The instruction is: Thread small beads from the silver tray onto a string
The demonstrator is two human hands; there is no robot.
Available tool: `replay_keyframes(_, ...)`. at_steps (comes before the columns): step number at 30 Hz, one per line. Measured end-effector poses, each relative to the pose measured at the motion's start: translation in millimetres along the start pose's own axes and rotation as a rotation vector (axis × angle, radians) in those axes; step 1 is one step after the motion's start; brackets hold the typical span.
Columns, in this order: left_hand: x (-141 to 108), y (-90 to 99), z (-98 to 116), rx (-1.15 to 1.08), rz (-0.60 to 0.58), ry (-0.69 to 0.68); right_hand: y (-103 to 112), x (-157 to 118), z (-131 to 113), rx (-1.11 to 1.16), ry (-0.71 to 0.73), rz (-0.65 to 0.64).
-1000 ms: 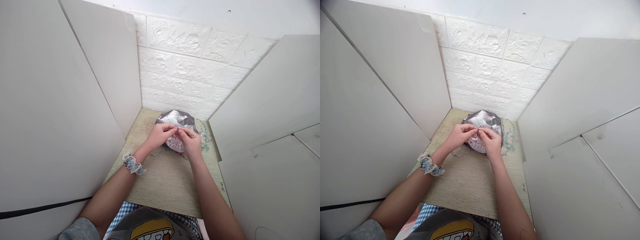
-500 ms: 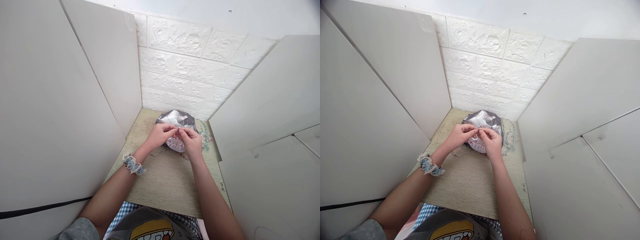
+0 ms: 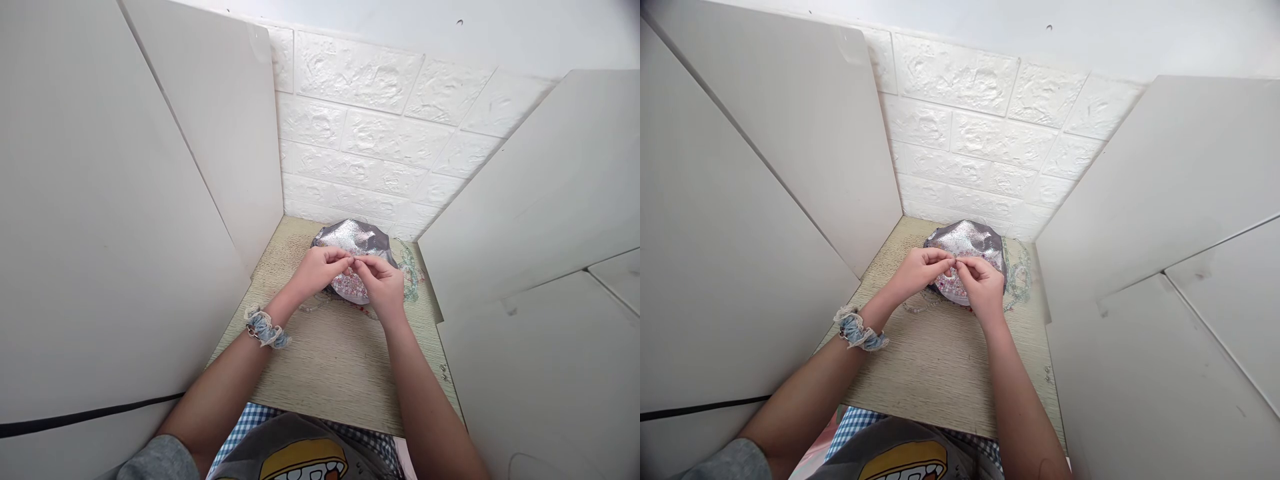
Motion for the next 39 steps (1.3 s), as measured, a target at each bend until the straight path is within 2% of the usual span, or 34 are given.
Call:
replay_keyframes(6,1,-4.2,-7,-0.092,-0.052,0.085,2,-2,-7,-0.136,0.092,0.031)
replay_keyframes(13,0,-11.8,-15,-0.227,-0.122,0.163,0,-2,1,-0.035,0.021,0.018)
replay_keyframes(22,1,-11.8,-14,-0.236,-0.133,0.157,-2,-2,3,0.042,-0.032,-0.004)
replay_keyframes(32,1,-11.7,-20,-0.251,-0.134,0.18,-3,-2,5,-0.01,-0.039,-0.011)
replay_keyframes(39,0,-9.8,-23,-0.243,-0.106,0.243,-5,-1,4,-0.08,0.003,-0.036)
Point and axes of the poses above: each hand's wrist, its own x-axis towards the middle knuckle, its own y-axis out of the back of the hand, z = x × y, the point moved 10 cm from there along x, towards the middle knuckle, and after that the axes turned 9 degrees about -x, right-handed, at the moved point
